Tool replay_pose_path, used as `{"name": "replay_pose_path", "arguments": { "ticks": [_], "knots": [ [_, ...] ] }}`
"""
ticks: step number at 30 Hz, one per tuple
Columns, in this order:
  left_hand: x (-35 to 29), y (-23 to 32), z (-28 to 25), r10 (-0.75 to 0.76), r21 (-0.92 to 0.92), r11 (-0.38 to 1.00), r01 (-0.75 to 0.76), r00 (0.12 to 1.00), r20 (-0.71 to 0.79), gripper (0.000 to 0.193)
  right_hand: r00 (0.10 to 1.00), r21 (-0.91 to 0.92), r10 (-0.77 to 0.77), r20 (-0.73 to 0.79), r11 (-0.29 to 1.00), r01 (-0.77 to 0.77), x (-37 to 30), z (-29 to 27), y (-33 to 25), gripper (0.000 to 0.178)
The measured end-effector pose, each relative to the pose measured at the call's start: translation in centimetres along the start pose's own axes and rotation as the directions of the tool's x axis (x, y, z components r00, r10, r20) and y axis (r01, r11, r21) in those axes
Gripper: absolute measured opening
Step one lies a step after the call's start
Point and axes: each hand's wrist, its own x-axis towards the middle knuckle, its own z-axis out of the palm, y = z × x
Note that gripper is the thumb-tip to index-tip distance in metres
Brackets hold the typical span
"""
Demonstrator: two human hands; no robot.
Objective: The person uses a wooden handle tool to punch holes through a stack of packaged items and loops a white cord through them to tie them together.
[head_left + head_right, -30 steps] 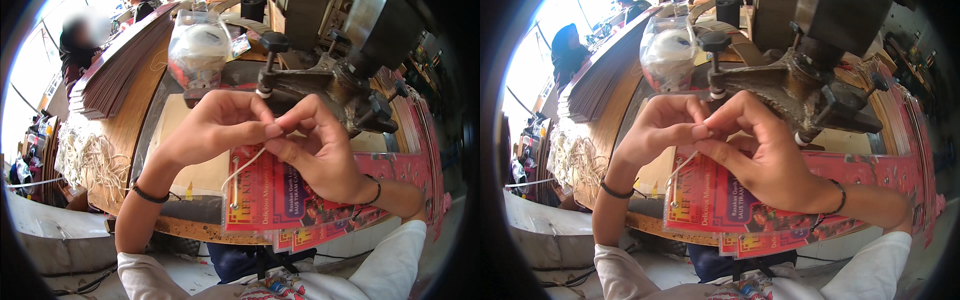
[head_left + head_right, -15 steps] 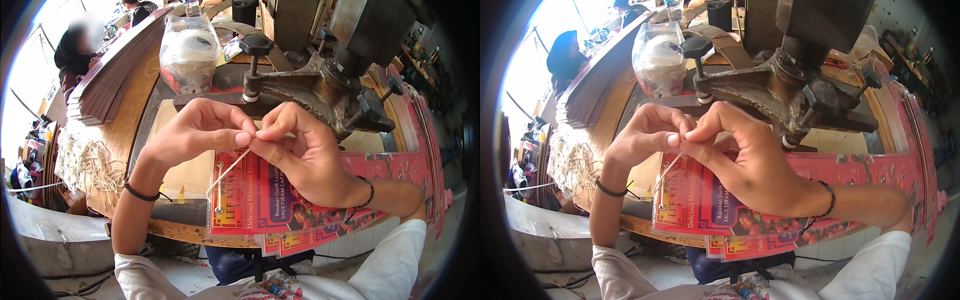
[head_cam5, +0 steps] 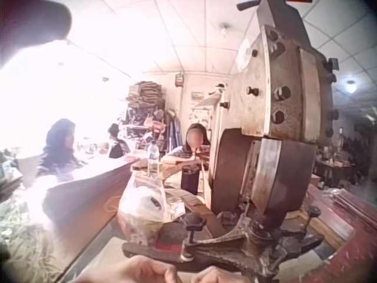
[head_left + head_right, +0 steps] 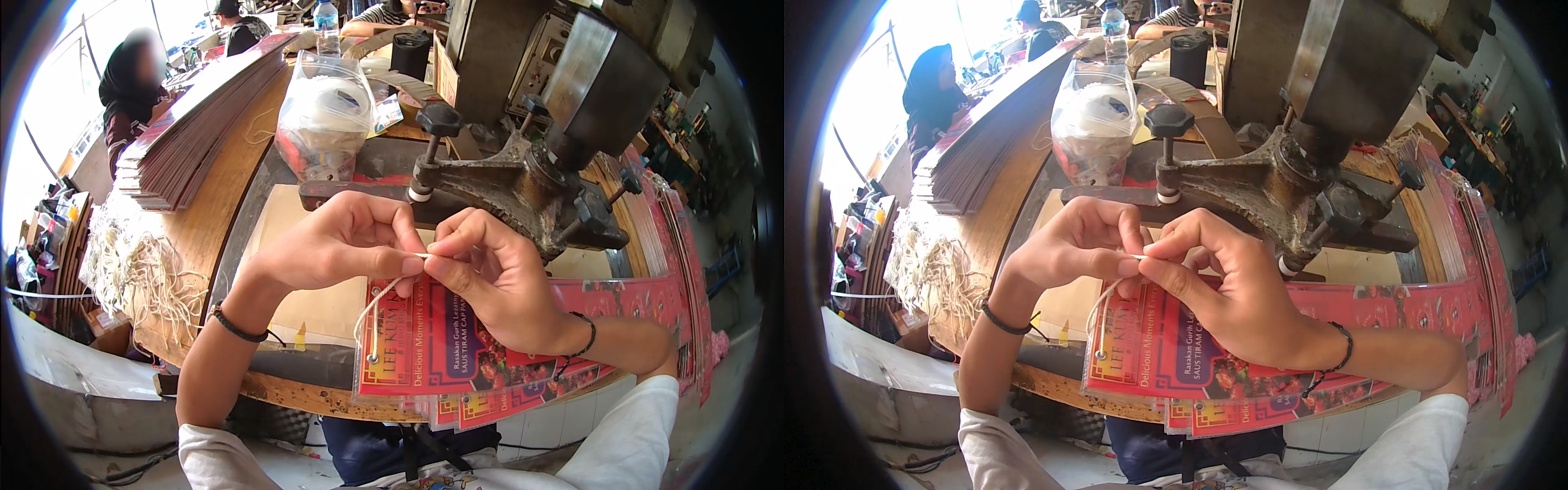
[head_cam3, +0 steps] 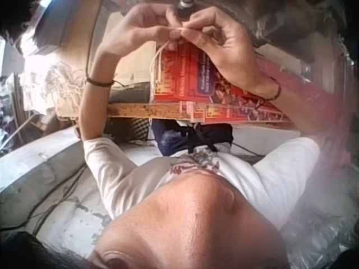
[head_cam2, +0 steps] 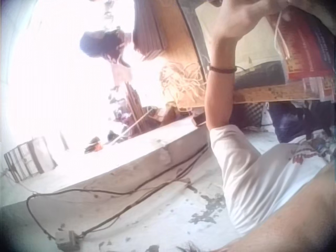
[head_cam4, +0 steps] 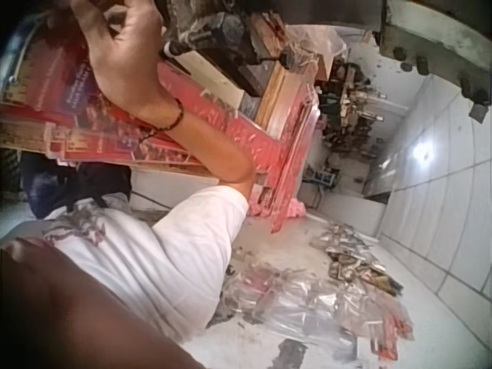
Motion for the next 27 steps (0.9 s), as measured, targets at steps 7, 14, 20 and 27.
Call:
{"name": "replay_pose_path", "arguments": {
  "ticks": [7,14,20,27],
  "knots": [
    [-0.2,0.4,-0.1,-0.022,0.02,1.0,0.022,0.999,0.027,0.018,1.0,-0.099,-0.014,-0.006,0.995,0.013,0.0,0.1,0.2,0.015],
    [-0.3,0.7,-0.1,-0.042,0.109,0.993,0.04,0.999,0.02,0.025,1.0,-0.206,-0.002,0.007,0.979,0.003,-0.2,-0.2,0.0,0.015],
    [-0.3,-0.6,-1.2,0.246,0.312,0.896,-0.316,0.938,0.244,0.06,0.996,-0.071,0.042,-0.077,0.996,-0.048,-0.3,0.8,-0.7,0.013],
    [0.3,-1.1,-2.6,0.187,0.445,0.822,-0.356,0.906,0.38,0.078,0.985,-0.272,-0.162,0.059,0.947,0.172,-0.3,-0.1,-0.5,0.012]
  ]
}}
